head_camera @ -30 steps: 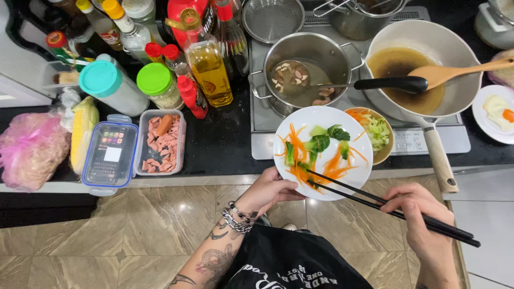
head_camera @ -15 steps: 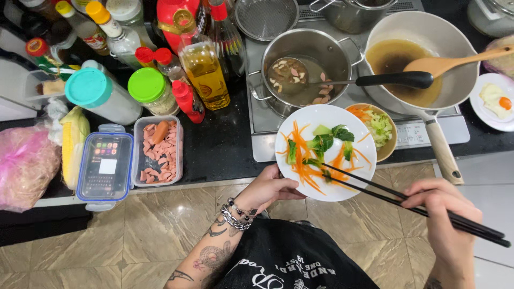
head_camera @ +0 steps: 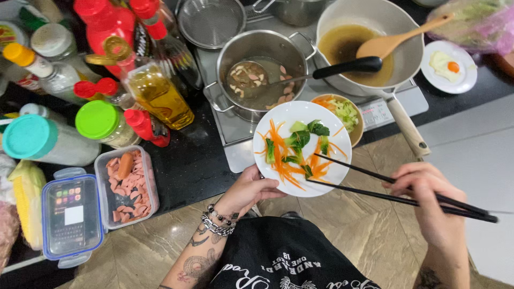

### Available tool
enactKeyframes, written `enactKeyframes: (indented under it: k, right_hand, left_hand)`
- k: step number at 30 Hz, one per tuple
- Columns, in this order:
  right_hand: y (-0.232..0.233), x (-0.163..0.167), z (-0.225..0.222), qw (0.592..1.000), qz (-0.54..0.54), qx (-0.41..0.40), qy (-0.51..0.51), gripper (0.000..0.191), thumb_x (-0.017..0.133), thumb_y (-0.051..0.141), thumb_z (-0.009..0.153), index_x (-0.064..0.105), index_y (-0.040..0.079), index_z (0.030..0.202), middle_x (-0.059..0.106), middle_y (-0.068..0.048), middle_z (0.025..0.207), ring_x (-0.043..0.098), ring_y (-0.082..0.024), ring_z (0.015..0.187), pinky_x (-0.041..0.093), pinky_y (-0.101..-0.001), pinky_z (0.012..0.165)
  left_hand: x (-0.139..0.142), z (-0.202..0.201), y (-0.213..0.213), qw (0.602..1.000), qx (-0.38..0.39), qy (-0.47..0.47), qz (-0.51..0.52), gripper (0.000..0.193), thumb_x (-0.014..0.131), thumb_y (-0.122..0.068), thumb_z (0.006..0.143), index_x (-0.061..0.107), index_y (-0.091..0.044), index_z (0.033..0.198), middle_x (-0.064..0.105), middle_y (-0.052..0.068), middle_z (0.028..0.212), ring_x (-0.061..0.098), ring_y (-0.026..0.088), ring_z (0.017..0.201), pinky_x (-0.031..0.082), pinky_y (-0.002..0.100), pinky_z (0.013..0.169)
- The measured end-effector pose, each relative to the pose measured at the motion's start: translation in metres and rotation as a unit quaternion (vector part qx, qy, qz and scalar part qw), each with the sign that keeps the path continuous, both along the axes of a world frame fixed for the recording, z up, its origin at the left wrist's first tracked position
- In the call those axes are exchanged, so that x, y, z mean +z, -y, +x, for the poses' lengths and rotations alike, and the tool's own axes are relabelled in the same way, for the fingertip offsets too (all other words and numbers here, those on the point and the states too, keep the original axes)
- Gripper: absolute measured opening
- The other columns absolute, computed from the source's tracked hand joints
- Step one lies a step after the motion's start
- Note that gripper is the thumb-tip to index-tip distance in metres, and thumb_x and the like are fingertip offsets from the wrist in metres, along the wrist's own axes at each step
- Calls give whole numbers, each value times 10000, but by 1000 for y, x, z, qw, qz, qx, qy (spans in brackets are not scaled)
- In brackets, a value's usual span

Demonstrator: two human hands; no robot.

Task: The person retrieves a bowl of rice from a cabinet, then adds chopped lettuce, shredded carrots, and green vegetables to the bowl using chopsticks. The person arranges the vegetables on top of the rice in a kitchen setting.

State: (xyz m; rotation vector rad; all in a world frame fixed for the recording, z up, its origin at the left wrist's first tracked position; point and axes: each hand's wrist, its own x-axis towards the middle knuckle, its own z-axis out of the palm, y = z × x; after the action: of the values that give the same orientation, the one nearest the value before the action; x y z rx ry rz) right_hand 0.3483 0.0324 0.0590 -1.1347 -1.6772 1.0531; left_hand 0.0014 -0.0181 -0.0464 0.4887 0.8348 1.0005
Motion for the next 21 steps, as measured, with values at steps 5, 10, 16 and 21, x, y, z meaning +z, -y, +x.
enactKeyframes:
  k: [5,10,16,21]
  right_hand:
    - [24,-1,-20,998,-17,11,53,195,551,12,968,693,-43,847,649,-132,1072,712,-197,944,582,-292,810]
    - [34,-10,-28,996,18,-17,81,121,618,-36,936,707,-30,854,679,-98,979,657,-162,899,541,-264,783]
    - [34,-12,-19,999,16,-29,39,157,577,-28,953,699,-16,855,690,-104,1045,667,-160,942,557,-267,837]
    - [22,-2,-10,998,38,-42,17,211,521,-25,1003,696,-10,887,692,-107,1075,662,-166,1013,543,-274,933]
  left_hand:
    - [4,6,2,1000,-11,4,12,473,591,18,930,464,67,1382,626,183,1330,688,294,1141,611,425,970]
    - [10,14,-2,1000,-20,-1,11,471,596,19,925,466,71,1375,627,184,1330,698,292,1123,613,415,961]
    - [14,21,-5,1000,-24,-11,2,492,593,10,924,461,66,1394,627,183,1337,694,286,1125,610,407,960]
    - [15,26,-7,1000,-23,1,14,509,582,11,928,434,62,1412,617,191,1346,683,291,1157,607,417,976]
